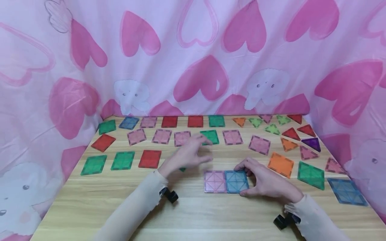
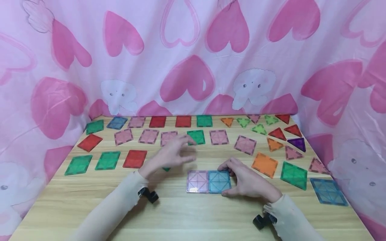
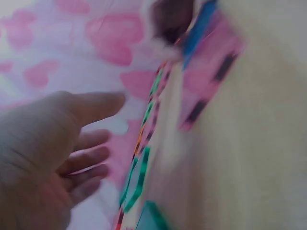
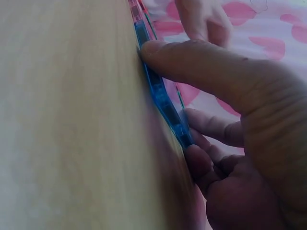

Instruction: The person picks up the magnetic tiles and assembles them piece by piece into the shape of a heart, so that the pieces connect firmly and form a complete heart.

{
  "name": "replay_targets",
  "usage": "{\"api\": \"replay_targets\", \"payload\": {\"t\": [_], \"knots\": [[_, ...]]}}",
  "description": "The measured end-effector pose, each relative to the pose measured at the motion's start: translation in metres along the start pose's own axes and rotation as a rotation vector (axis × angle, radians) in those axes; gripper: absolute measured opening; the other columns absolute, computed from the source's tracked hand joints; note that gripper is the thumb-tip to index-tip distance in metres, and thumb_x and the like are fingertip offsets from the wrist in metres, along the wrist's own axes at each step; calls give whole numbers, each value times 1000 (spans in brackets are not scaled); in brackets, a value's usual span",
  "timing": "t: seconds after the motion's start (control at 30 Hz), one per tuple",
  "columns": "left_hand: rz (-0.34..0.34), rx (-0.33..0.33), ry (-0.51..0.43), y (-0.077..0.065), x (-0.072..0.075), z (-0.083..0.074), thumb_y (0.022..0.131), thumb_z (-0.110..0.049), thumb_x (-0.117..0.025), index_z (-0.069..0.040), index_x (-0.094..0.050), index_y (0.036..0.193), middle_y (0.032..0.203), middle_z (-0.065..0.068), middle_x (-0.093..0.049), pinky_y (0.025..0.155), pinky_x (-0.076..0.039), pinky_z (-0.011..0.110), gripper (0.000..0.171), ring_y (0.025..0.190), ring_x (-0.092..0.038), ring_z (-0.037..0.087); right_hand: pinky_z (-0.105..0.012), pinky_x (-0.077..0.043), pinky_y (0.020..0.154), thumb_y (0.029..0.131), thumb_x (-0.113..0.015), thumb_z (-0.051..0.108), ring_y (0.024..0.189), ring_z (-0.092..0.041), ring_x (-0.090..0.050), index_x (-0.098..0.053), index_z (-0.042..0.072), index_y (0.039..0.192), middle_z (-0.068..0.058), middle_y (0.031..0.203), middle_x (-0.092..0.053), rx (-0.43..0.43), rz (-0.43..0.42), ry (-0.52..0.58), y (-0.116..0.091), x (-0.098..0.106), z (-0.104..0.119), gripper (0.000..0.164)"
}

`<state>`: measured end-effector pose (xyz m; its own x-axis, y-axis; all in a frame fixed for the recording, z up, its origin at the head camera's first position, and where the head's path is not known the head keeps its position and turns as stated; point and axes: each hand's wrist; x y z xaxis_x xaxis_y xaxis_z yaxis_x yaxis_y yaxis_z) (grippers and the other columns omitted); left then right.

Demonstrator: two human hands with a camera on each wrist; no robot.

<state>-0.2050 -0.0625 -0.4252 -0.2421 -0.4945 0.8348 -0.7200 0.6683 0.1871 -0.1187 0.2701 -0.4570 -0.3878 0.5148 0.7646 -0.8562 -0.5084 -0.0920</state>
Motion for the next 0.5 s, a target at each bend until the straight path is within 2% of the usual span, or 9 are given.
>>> {"api": "replay_targets", "payload": {"t": [0.07, 0.13, 0.2, 0.33, 0.4, 0.5], "knots": [[-68, 0, 9, 12, 3, 9, 98, -28, -89, -4, -71, 140, 142, 11, -68, 112, -56, 47, 52, 130, -65, 31, -34, -57, 102, 82, -97, 57, 115, -14, -59, -64, 32, 139, 6, 136, -58, 4, -10, 6, 0, 1, -3, 71], [-83, 17, 19, 21, 3, 17, 99, -26, -87, -1, -70, 143, 149, 15, -65, 118, -52, 52, 53, 136, -62, 34, -31, -56, 99, 82, -97, 57, 111, -13, -58, -65, 30, 140, 6, 134, -58, 16, -27, 6, 0, 1, -5, 71], [-54, 38, 49, 26, 0, 24, 102, -26, -83, 0, -67, 148, 157, 19, -61, 125, -47, 51, 55, 146, -57, 34, -29, -55, 95, 83, -96, 58, 108, -11, -58, -66, 29, 139, 5, 132, -58, 37, -48, 6, 0, 0, -8, 71], [35, 68, 132, 29, -6, 34, 108, -24, -76, 1, -65, 151, 162, 20, -58, 128, -43, 47, 51, 155, -50, 32, -28, -54, 92, 82, -97, 59, 104, -10, -57, -67, 28, 138, 5, 129, -59, 68, -81, 20, 1, -2, -10, 71], [52, 65, 170, 27, -8, 35, 108, -21, -76, 0, -68, 148, 158, 19, -62, 125, -46, 44, 46, 152, -55, 31, -28, -54, 91, 82, -96, 60, 104, -9, -57, -67, 28, 138, 5, 128, -59, 75, -88, 24, 2, -2, -10, 71], [47, 70, 184, 22, -5, 33, 105, -19, -81, -3, -75, 137, 143, 15, -69, 109, -59, 38, 37, 120, -72, 26, -27, -53, 90, 81, -97, 59, 103, -10, -57, -68, 29, 137, 5, 127, -59, 76, -94, 32, 3, -1, -9, 70]]}}
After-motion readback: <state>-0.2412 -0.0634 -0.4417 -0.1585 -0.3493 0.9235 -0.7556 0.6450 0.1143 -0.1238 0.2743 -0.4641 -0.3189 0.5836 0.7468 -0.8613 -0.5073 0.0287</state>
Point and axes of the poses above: each hand's wrist, its own y-axis towards the middle knuckle, its own x-axis out of the back of the hand, z = x × y
